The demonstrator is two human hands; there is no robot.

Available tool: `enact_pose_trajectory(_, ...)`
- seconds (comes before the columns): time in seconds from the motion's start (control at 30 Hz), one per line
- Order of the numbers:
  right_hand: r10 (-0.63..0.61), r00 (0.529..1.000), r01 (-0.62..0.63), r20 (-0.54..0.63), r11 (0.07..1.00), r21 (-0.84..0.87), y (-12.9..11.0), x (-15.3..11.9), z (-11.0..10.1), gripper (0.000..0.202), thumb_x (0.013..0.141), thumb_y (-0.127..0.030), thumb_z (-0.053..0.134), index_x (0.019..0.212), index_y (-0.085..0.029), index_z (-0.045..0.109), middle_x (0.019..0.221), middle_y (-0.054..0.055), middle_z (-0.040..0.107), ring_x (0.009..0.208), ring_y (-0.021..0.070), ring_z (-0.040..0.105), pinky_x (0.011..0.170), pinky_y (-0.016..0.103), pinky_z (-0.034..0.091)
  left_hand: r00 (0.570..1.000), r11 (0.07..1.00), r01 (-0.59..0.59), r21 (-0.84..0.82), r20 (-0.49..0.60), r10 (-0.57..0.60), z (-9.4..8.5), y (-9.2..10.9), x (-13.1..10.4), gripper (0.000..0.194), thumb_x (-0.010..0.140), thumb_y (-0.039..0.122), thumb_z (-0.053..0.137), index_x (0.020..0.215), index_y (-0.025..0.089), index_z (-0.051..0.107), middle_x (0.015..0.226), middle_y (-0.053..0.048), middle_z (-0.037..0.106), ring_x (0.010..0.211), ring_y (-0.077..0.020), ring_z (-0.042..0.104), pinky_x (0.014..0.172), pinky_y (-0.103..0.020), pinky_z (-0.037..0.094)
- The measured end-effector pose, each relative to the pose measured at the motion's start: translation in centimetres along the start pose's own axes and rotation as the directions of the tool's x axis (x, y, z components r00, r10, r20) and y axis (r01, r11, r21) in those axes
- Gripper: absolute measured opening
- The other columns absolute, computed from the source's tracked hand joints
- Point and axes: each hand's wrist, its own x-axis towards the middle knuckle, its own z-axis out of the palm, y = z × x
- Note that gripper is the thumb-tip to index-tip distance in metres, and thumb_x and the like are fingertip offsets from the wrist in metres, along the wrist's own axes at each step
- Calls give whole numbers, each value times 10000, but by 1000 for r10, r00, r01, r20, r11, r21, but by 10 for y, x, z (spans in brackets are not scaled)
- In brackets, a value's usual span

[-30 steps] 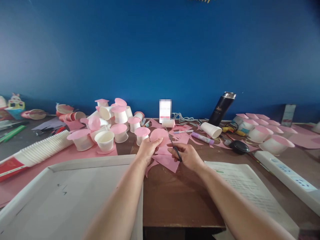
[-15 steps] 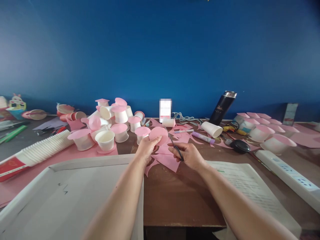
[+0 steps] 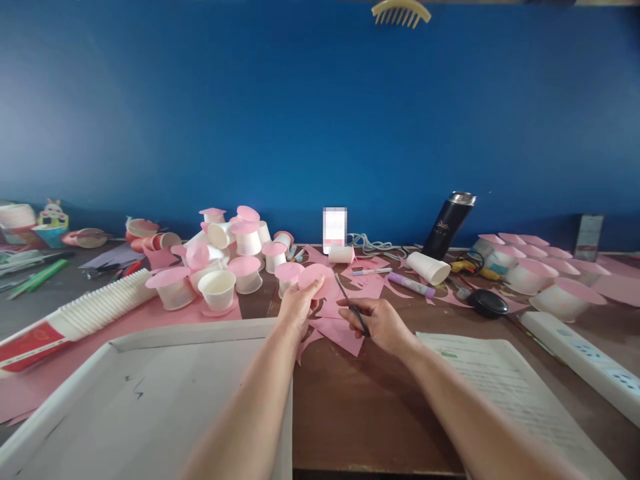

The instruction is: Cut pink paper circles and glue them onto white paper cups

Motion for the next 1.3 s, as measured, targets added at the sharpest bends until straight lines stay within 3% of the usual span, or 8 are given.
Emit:
enact_pose_trajectory(0.13,4,1000,-4,3,1000,23,4,2,1,579,673,-497,753,1091,-101,694,557,-16,565,475,97,495,490,244,418,1000,1000,19,-4,-13,-19,1,0,-1,424,525,401,849,777,137,633,638,-2,593,505,-76,483,467,-203,357)
enact_pose_trajectory(0.37,-41,999,42,-20,998,39,9,4,1,545,675,-471,760,1078,-109,697,563,-23,559,471,87,481,477,230,399,998,999,10,34,63,-13,0,-4,-3,446,548,433,835,810,122,653,684,-19,613,531,-69,497,477,-186,361)
enact_pose_trajectory(1.1,-29,999,26,27,994,104,4,2,-1,540,684,-443,769,1071,-73,699,518,-44,490,436,65,445,456,215,362,998,997,61,-53,-9,-61,4,-2,-4,482,514,364,867,875,125,657,818,-42,649,619,-86,548,506,-188,394)
enact_pose_trajectory(1.3,-4,1000,7,-26,995,99,0,1,0,570,656,-446,784,1069,-64,697,537,-29,528,445,71,458,464,221,379,1000,998,16,64,15,-17,-1,-1,-2,473,539,406,849,867,116,668,796,-51,654,609,-92,549,509,-195,392)
